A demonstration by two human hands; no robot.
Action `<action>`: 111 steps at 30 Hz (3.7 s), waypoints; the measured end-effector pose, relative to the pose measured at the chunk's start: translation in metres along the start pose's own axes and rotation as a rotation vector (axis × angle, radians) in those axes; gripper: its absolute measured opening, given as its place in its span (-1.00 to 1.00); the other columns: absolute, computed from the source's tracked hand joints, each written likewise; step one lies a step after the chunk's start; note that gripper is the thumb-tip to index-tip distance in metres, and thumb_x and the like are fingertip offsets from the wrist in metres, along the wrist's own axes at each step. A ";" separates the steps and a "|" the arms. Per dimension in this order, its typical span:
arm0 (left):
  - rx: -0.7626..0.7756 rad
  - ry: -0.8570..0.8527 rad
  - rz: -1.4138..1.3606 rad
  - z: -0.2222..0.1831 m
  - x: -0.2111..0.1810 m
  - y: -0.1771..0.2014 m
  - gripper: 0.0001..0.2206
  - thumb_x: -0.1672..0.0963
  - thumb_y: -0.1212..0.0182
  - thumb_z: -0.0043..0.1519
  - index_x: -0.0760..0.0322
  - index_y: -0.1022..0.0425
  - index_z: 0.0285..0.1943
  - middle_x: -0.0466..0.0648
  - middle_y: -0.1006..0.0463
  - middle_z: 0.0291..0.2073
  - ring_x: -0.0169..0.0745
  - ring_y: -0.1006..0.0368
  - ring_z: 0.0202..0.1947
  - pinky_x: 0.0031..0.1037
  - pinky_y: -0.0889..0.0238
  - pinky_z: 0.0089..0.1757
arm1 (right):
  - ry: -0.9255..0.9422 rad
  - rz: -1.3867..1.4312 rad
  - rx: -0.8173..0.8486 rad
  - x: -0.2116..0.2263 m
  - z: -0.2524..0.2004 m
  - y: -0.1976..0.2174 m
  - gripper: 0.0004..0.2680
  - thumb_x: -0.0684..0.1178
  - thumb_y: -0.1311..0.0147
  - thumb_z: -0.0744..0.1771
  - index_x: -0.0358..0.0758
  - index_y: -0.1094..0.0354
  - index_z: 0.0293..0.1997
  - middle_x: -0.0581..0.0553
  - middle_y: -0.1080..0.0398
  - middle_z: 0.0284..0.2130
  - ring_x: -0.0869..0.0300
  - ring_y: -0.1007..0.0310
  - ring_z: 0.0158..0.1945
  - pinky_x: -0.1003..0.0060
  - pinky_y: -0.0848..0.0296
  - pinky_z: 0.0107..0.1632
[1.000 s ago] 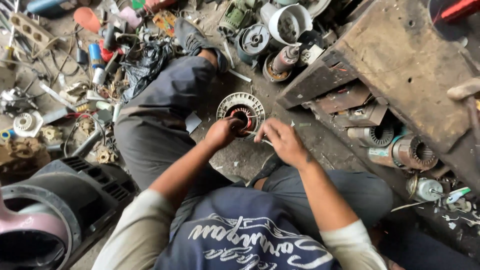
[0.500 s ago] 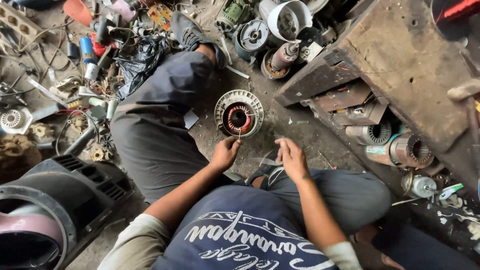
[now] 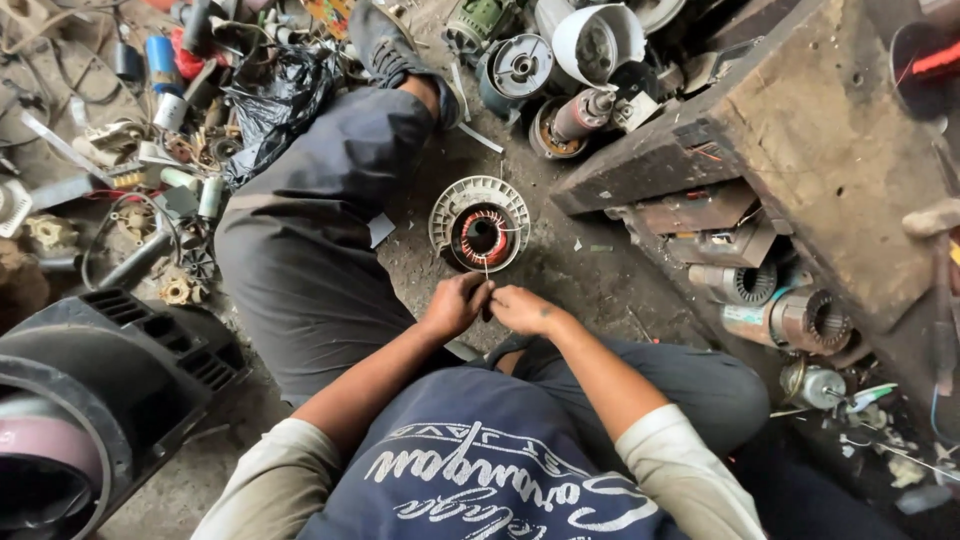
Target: Binding the copper windings of an electric motor stator using a string to secure them in place.
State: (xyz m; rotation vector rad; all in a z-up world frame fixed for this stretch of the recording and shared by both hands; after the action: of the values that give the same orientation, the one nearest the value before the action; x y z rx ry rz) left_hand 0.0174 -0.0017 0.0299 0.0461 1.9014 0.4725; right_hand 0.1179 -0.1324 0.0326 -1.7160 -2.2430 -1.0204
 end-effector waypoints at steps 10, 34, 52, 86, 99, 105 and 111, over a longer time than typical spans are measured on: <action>0.019 -0.013 0.398 0.021 0.064 -0.032 -0.79 0.03 -0.15 0.27 0.16 -0.63 -0.21 0.13 -0.62 -0.50 0.16 -0.65 -0.32 -0.11 -0.52 -0.27 | 0.355 -0.393 -0.453 0.005 0.034 0.083 -0.86 0.03 -0.17 0.33 -0.03 -0.53 -0.07 -0.23 -0.46 -0.24 -0.22 -0.51 -0.09 -0.11 -0.51 -0.07; 0.005 -0.051 0.537 0.032 0.081 -0.042 -0.77 0.00 -0.08 0.18 0.06 -0.63 -0.23 -0.03 -0.64 -0.48 0.00 -0.66 -0.30 -0.25 -0.53 -0.24 | 0.608 -0.745 -0.205 -0.028 0.085 0.063 -0.81 0.17 -0.09 0.32 -0.09 -0.34 -0.26 -0.06 -0.22 -0.28 -0.10 -0.40 -0.13 -0.06 -0.52 -0.24; 0.130 0.022 0.320 0.026 0.064 -0.021 -0.76 0.02 -0.10 0.22 0.17 -0.62 -0.24 0.14 -0.65 -0.44 0.22 -0.63 -0.27 -0.08 -0.51 -0.22 | 0.713 -0.548 -0.520 -0.010 0.034 0.042 -0.90 -0.01 -0.14 0.32 -0.11 -0.47 -0.15 -0.11 -0.39 -0.22 -0.10 -0.42 -0.02 0.00 -0.38 -0.07; 0.197 0.086 0.083 0.009 0.030 -0.004 -0.78 0.07 0.00 0.31 0.26 -0.51 -0.15 0.29 -0.63 -0.36 0.42 -0.57 -0.18 0.14 -0.42 -0.14 | 0.085 1.100 -0.725 -0.041 -0.034 0.002 -0.83 -0.10 -0.18 0.37 -0.45 -0.50 -0.07 -0.35 -0.59 -0.34 0.11 -0.63 -0.39 0.31 -0.63 -0.34; 0.130 0.149 -0.045 0.008 0.008 0.005 -0.79 0.10 -0.03 0.24 0.27 -0.56 -0.27 0.27 -0.61 -0.44 0.44 -0.57 -0.24 0.09 -0.40 -0.21 | -0.348 1.505 -0.673 -0.073 0.015 -0.009 -0.84 0.02 -0.29 0.32 -0.20 -0.50 -0.13 -0.22 -0.60 -0.35 0.09 -0.63 -0.41 0.15 -0.65 -0.31; 0.138 0.165 -0.060 0.009 0.008 0.003 -0.80 0.10 -0.04 0.24 0.26 -0.56 -0.28 0.28 -0.60 -0.44 0.44 -0.56 -0.23 0.10 -0.38 -0.22 | -0.383 1.460 -0.717 -0.063 0.020 -0.008 -0.84 0.04 -0.27 0.34 -0.18 -0.48 -0.12 -0.20 -0.60 -0.32 0.12 -0.61 -0.41 0.17 -0.63 -0.31; 0.131 0.162 -0.057 0.009 0.011 0.001 -0.79 0.09 -0.05 0.23 0.27 -0.57 -0.28 0.28 -0.60 -0.45 0.42 -0.57 -0.23 0.07 -0.39 -0.22 | -0.154 1.182 -0.795 -0.037 0.005 -0.010 -0.86 -0.02 -0.21 0.37 -0.27 -0.49 -0.11 -0.27 -0.59 -0.33 0.15 -0.63 -0.41 0.34 -0.60 -0.35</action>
State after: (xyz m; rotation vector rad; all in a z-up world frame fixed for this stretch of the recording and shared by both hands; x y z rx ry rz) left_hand 0.0215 0.0049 0.0172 0.0407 2.0858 0.3203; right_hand 0.1228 -0.1604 0.0067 -2.8172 -0.4289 -1.4347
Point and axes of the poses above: each hand's wrist, its own z-axis towards the middle knuckle, its own y-axis out of the back of the hand, x = y × z, the point moved 2 cm from there along z, towards the middle knuckle
